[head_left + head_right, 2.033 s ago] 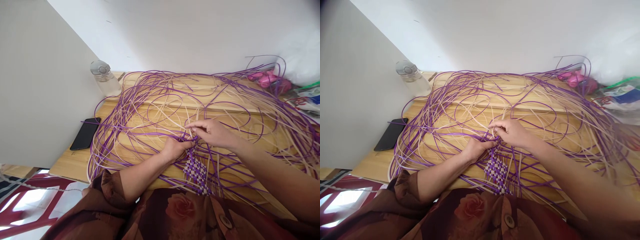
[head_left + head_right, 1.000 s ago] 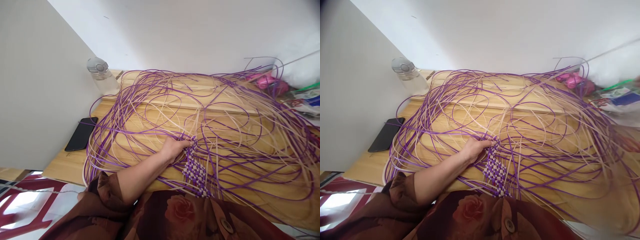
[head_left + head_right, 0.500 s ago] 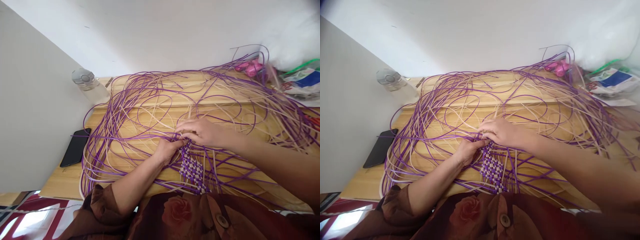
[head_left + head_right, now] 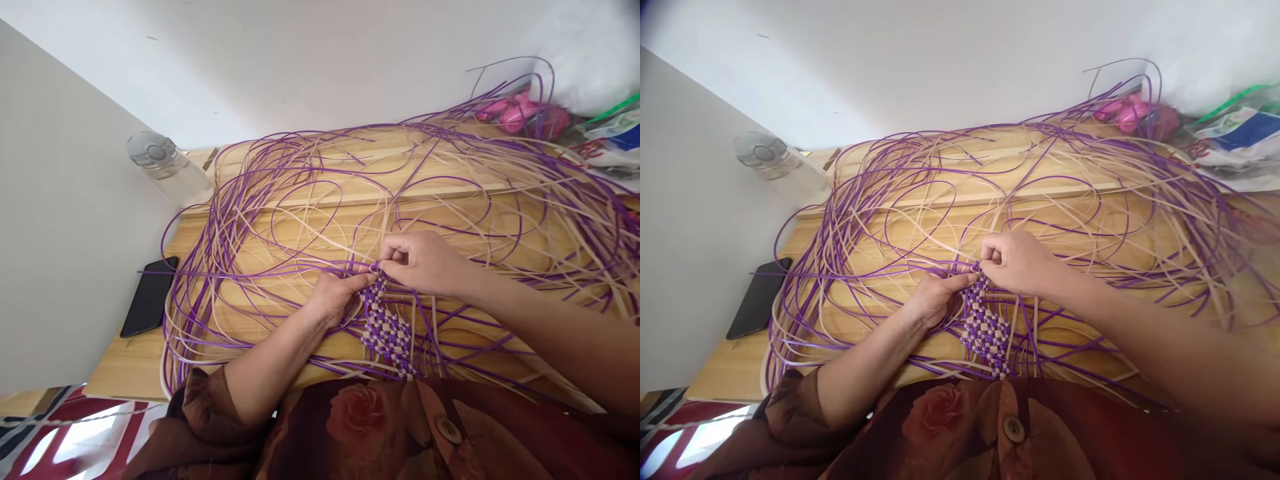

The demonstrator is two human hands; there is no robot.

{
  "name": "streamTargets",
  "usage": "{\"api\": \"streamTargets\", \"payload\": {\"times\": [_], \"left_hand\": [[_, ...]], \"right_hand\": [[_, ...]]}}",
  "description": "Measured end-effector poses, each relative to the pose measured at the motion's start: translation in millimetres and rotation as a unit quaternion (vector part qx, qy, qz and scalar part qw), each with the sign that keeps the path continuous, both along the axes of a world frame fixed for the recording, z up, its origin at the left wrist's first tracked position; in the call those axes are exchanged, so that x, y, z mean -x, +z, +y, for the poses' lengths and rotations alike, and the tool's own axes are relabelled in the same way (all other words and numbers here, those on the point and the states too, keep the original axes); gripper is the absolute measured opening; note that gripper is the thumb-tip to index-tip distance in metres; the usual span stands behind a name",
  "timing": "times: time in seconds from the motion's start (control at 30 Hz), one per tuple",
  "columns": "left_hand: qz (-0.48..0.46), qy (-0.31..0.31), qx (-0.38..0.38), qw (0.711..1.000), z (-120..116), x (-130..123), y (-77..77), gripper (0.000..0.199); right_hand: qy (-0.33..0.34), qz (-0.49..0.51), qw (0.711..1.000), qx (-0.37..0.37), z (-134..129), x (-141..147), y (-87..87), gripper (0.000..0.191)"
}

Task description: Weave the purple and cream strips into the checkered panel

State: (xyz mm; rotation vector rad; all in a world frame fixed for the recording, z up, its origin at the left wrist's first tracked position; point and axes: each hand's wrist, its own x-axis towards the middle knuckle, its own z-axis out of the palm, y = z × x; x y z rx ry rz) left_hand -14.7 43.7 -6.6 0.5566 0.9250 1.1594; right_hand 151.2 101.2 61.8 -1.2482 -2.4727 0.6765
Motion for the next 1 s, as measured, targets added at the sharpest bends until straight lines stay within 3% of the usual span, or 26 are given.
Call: {"api": "streamTargets", "payload": {"times": [0.07,0.17,0.3,0.43,0.53,0.67,0.87,1.0], "left_hand": [[0.001,0.004,0.001,1.000,-0.5,-0.7,1.9,0.029],[-0.007,0.014,0.017,1.000,-1.5,-1.5,4.0,0.028],[-0.006,0.009,0.002,1.000,-3.5,-3.0,6.0,0.025],[0.024,0.016,-0.032,0.999,-4.2,-4.8,3.8,0.028],[0.118,0.032,-0.050,0.991,-1.6,-2.8,-3.6,0.028],[0.233,0.002,-0.090,0.968,2.1,2.4,-12.4,0.030],[0.153,0.012,-0.060,0.986,2.0,-1.3,-10.1,0.029],[0.162,0.029,-0.046,0.985,2.0,-4.5,-7.6,0.027]], "right_hand": [[-0.054,0.035,0.992,0.105,-7.5,-2.6,-5.6,0.018],[-0.071,0.101,0.969,0.214,-17.1,-3.9,-14.8,0.020],[-0.106,0.208,0.910,0.341,-24.8,0.1,-29.9,0.017],[-0.102,0.253,0.907,0.320,-27.3,6.5,-42.9,0.021],[-0.099,0.303,0.891,0.322,-32.5,11.1,-49.8,0.022],[-0.121,0.339,0.880,0.310,-41.0,14.8,-56.3,0.026],[-0.173,0.324,0.871,0.327,-40.3,16.0,-60.2,0.028],[-0.183,0.283,0.890,0.308,-36.9,15.7,-60.2,0.024]]}}
